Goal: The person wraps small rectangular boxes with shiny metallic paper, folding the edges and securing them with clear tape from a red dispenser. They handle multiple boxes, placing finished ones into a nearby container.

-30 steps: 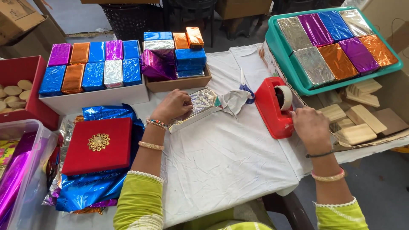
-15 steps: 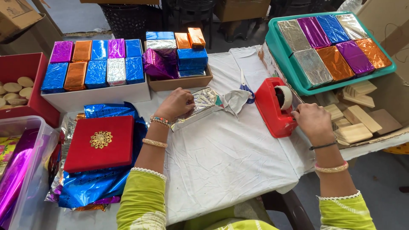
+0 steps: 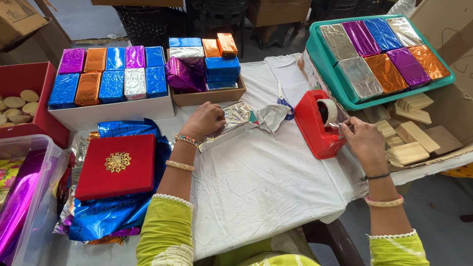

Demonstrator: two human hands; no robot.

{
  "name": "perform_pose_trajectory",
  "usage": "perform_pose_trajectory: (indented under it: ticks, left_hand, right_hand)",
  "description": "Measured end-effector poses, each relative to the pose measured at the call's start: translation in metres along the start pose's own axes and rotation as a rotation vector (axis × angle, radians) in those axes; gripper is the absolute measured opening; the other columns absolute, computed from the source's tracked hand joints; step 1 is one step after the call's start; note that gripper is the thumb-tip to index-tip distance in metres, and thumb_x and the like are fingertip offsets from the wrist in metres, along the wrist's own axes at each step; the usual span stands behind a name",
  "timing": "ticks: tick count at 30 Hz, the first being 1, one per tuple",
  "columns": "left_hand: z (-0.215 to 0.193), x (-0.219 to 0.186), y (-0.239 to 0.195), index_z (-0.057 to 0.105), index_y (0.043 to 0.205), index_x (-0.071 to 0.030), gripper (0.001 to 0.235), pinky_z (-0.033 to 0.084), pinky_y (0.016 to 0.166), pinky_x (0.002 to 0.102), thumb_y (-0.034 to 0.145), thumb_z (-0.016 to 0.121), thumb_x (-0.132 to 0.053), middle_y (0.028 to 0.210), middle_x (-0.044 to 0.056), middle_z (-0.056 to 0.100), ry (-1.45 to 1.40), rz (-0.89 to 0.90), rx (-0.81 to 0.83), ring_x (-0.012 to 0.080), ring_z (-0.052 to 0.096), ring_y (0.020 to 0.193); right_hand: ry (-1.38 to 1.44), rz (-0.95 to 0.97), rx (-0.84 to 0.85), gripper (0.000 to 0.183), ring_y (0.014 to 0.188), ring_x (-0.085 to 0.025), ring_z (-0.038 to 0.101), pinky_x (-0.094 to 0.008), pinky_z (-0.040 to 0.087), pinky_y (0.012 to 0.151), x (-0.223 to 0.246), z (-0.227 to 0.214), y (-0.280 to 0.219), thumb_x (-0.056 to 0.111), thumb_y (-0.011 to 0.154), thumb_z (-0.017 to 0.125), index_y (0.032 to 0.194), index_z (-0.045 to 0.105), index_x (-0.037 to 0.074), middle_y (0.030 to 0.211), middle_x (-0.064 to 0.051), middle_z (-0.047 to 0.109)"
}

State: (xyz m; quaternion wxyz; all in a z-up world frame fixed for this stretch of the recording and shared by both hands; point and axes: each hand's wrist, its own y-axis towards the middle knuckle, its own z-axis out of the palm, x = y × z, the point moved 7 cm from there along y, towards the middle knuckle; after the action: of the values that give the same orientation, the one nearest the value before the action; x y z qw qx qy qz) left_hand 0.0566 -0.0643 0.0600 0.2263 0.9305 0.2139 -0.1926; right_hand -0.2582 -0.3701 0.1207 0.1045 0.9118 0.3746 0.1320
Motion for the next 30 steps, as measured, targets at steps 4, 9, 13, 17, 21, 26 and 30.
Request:
perform_pose_trajectory:
  ticks: [4,9,13,17,21,26,30]
  left_hand:
    - [-0.003,-0.003,-0.001,0.079,0.084,-0.007,0.012,0.052,0.091,0.040,0.082,0.077,-0.019,0.093,0.004,0.073,0.009,-0.003,-0.003,0.0265,0.063,0.097]
    - [0.000,0.001,0.001,0.080,0.085,-0.008,0.012,0.052,0.091,0.040,0.081,0.077,-0.020,0.094,0.002,0.074,0.024,-0.028,0.006,0.0255,0.063,0.097]
    - [0.000,0.001,0.001,0.080,0.086,-0.009,0.012,0.052,0.091,0.040,0.082,0.076,-0.020,0.094,0.002,0.074,0.019,-0.023,0.003,0.0253,0.063,0.097]
    - [-0.001,-0.001,0.000,0.080,0.085,-0.008,0.012,0.052,0.091,0.040,0.082,0.076,-0.020,0.094,0.002,0.074,0.014,-0.036,0.010,0.0251,0.063,0.097]
    - [-0.003,-0.003,-0.001,0.079,0.084,-0.008,0.012,0.052,0.092,0.040,0.082,0.077,-0.020,0.094,0.002,0.073,0.019,-0.022,0.007,0.0256,0.063,0.097]
    - [-0.003,-0.002,-0.001,0.079,0.084,-0.009,0.012,0.052,0.091,0.040,0.081,0.077,-0.020,0.094,0.002,0.073,0.014,-0.028,-0.003,0.0258,0.063,0.097]
    - [-0.002,-0.002,-0.001,0.079,0.084,-0.009,0.012,0.052,0.091,0.041,0.081,0.076,-0.020,0.093,0.002,0.073,0.017,-0.028,0.007,0.0260,0.063,0.097]
  right_hand:
    - [0.096,0.010,-0.054,0.030,0.085,-0.034,0.072,-0.046,0.055,0.077,-0.010,0.005,0.000,0.039,0.104,0.061,0.112,0.075,0.014,0.085,-0.014,0.073]
    - [0.218,-0.229,-0.180,0.022,0.077,-0.028,0.068,-0.044,0.053,0.068,-0.009,0.002,0.002,0.027,0.100,0.067,0.104,0.074,0.007,0.094,-0.011,0.071]
    - [0.390,0.058,0.030,0.021,0.067,-0.025,0.067,-0.041,0.052,0.064,-0.007,0.000,-0.005,0.026,0.102,0.066,0.112,0.073,0.008,0.078,-0.013,0.070]
    - [0.380,-0.022,-0.041,0.019,0.068,-0.021,0.062,-0.038,0.049,0.063,-0.008,-0.002,-0.008,0.020,0.102,0.066,0.114,0.073,0.008,0.081,-0.011,0.068]
    - [0.477,-0.042,-0.107,0.044,0.070,-0.017,0.063,-0.037,0.049,0.065,0.005,-0.021,-0.020,0.010,0.094,0.066,0.136,0.052,0.011,0.085,-0.009,0.068]
    - [0.567,-0.045,-0.099,0.047,0.072,-0.019,0.062,-0.038,0.050,0.068,-0.002,-0.006,-0.024,0.005,0.100,0.060,0.143,0.043,0.014,0.085,-0.009,0.063]
    - [0.577,-0.046,-0.135,0.043,0.073,-0.019,0.061,-0.037,0.051,0.067,-0.001,-0.004,-0.034,0.001,0.100,0.057,0.140,0.044,0.011,0.085,-0.008,0.059]
